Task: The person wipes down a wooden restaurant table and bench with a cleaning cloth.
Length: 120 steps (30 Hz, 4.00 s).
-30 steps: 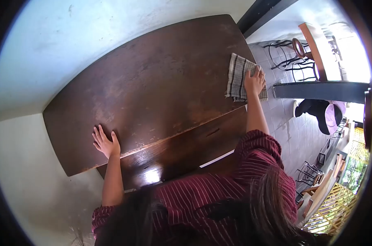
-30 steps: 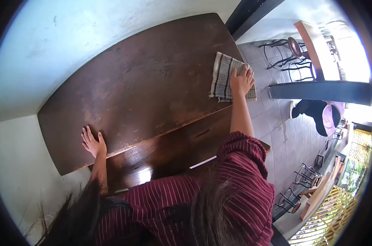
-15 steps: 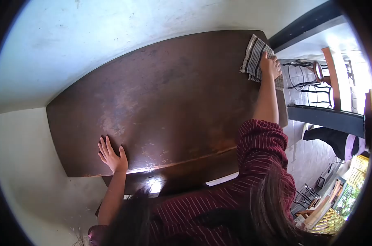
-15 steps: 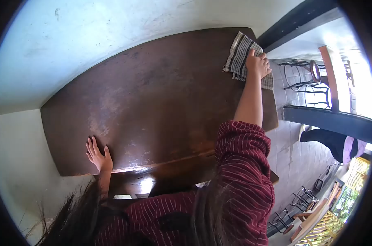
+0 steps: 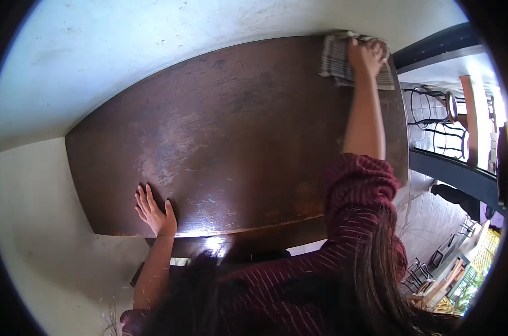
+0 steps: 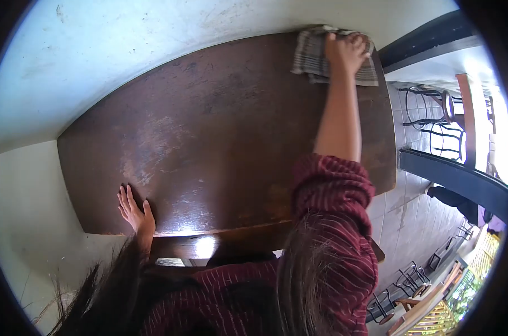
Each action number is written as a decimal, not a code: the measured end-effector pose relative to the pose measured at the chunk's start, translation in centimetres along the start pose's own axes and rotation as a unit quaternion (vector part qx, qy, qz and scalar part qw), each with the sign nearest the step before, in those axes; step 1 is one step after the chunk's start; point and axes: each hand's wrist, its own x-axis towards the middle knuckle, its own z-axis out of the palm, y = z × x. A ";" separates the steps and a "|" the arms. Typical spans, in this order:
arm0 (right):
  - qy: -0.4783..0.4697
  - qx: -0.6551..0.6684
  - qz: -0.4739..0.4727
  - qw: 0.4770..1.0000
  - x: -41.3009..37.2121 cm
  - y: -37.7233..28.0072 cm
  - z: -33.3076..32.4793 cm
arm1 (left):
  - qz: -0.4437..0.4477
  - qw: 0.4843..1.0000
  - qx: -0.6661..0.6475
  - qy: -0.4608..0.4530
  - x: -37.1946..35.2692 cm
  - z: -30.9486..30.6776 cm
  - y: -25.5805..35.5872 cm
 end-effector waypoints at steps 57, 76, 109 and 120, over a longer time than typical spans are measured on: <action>-0.636 0.328 -0.282 0.639 -56.7 25.6 -33.8 | 0.126 0.699 -0.564 -0.422 -32.4 -25.8 -6.0; -0.615 0.332 -0.208 0.684 -57.7 13.2 -37.3 | 0.059 0.807 -0.497 -0.314 -40.2 -17.2 -12.6; -0.235 0.291 -0.433 0.820 -54.2 17.0 -22.8 | 0.076 0.963 -0.202 -0.161 -29.6 -3.0 -6.0; -0.299 0.198 -0.541 0.760 -51.3 16.1 -23.7 | 0.259 0.917 -0.147 -0.267 -24.9 -6.9 -2.7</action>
